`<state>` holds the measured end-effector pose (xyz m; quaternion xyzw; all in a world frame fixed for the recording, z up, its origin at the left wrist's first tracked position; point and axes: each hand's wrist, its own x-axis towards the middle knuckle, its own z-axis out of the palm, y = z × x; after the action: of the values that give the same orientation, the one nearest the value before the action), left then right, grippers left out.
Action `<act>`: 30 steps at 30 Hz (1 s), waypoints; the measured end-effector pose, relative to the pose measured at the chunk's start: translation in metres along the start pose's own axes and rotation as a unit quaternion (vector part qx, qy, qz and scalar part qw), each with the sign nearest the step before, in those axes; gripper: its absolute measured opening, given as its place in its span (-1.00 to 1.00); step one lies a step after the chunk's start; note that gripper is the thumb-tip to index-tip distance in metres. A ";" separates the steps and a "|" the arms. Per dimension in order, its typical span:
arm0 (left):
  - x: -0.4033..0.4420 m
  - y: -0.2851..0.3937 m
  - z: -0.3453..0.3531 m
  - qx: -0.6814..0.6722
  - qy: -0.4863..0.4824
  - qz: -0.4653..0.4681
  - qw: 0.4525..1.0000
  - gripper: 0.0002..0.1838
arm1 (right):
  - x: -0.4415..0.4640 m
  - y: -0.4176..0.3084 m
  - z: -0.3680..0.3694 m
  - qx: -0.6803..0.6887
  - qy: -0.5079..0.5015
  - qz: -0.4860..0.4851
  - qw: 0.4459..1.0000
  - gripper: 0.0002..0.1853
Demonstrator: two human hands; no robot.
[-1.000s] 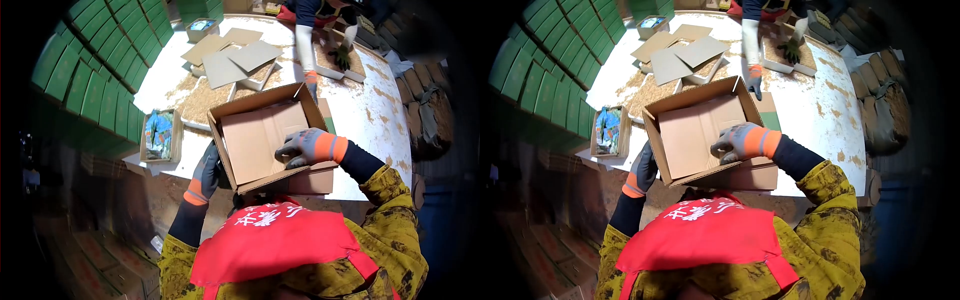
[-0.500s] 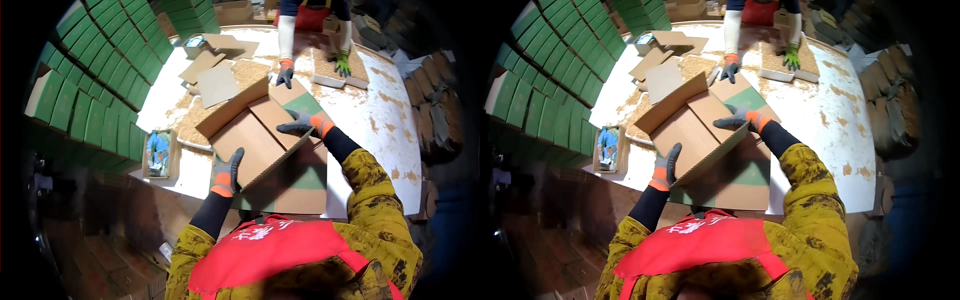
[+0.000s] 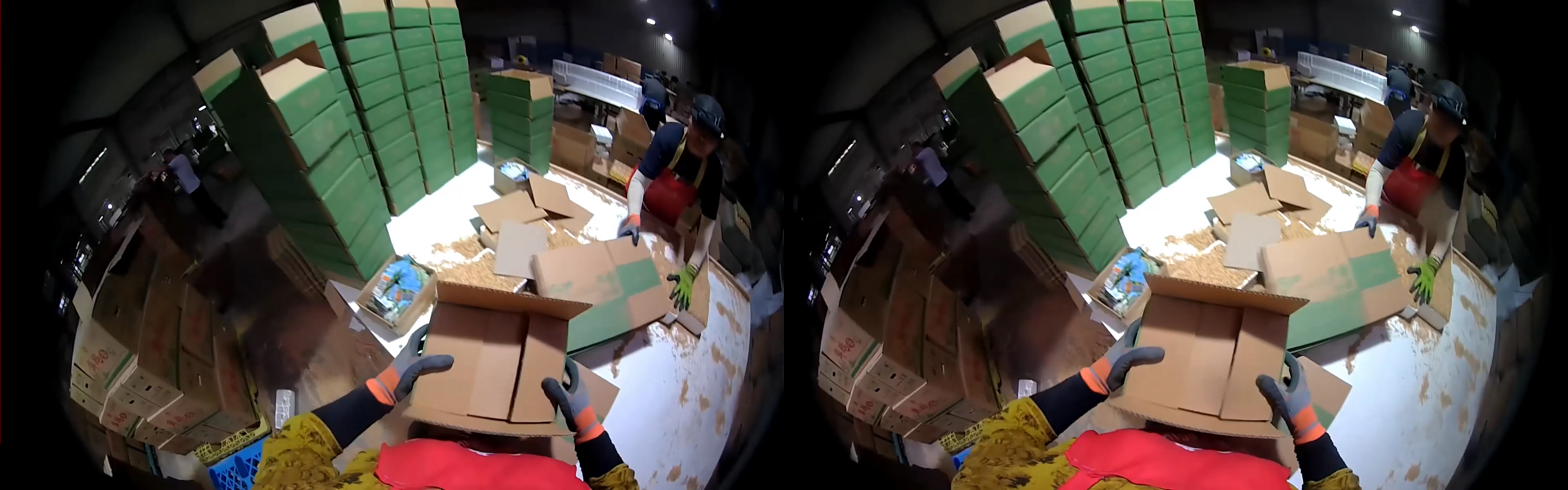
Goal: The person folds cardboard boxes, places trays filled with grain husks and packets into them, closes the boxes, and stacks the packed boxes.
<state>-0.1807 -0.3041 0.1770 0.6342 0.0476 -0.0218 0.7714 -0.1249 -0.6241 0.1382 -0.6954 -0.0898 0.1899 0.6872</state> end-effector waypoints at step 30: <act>0.248 0.430 -0.592 0.342 0.309 0.578 0.674 -0.51 | 0.372 -0.479 0.453 0.152 -0.046 -0.336 0.928 -0.37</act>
<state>0.0797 0.3671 0.4588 0.7250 -0.1032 0.6108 0.3010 0.1038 -0.0443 0.5677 -0.5023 -0.3204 -0.0089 0.8031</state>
